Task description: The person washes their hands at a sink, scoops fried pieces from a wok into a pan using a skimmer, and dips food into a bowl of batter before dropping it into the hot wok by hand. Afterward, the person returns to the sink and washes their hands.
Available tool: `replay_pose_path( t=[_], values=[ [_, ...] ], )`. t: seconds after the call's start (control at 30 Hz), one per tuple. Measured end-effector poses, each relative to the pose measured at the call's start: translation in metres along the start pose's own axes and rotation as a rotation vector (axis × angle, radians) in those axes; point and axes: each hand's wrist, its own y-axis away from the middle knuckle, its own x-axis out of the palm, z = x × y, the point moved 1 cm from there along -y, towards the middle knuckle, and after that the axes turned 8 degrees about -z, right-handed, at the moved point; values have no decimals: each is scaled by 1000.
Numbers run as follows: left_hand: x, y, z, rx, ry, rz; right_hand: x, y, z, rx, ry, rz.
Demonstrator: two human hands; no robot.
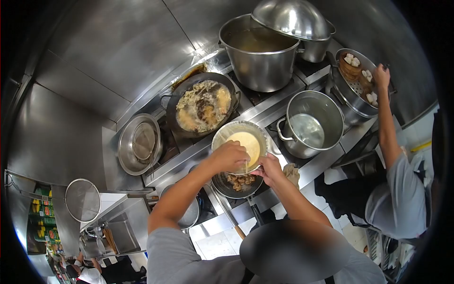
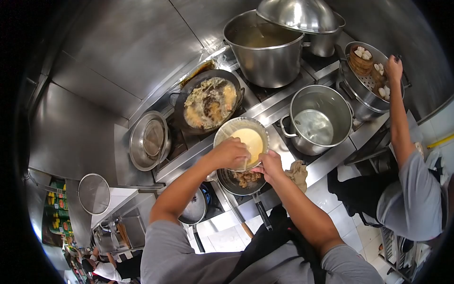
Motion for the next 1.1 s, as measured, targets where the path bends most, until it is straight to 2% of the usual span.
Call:
replay_pose_path(
  t=[0.07,0.13,0.27,0.3,0.33,0.37,0.43,0.53,0.63,0.67,0.93,1.1],
  values=[
    [-19,5,2,4,-1,-74,2,-1,-1,-1,10,-7],
    [-44,11,6,-201,29,-323,10,3,4,0,16,-11],
    [-105,21,30,-456,174,-620,14,3,8,-4,30,-2],
    [-116,24,43,-581,153,-672,15,4,9,-9,24,-1],
    [-124,25,54,-626,184,-773,15,4,10,-13,20,0],
    [-130,27,73,-572,123,-832,14,4,10,-15,19,-3],
    [-138,29,102,-731,-146,-756,13,5,10,-24,11,-25],
    [-106,34,159,-766,-219,-727,5,0,7,-28,1,-39],
    [-73,30,180,-719,-203,-702,-3,-1,8,-31,1,-51],
    [-66,28,187,-823,-180,-609,-5,-1,9,-32,0,-56],
    [-41,30,223,-772,-207,-593,-18,2,11,-56,-41,-103],
    [-65,23,201,-766,-150,-655,-20,4,14,-54,-41,-111]
  ],
)
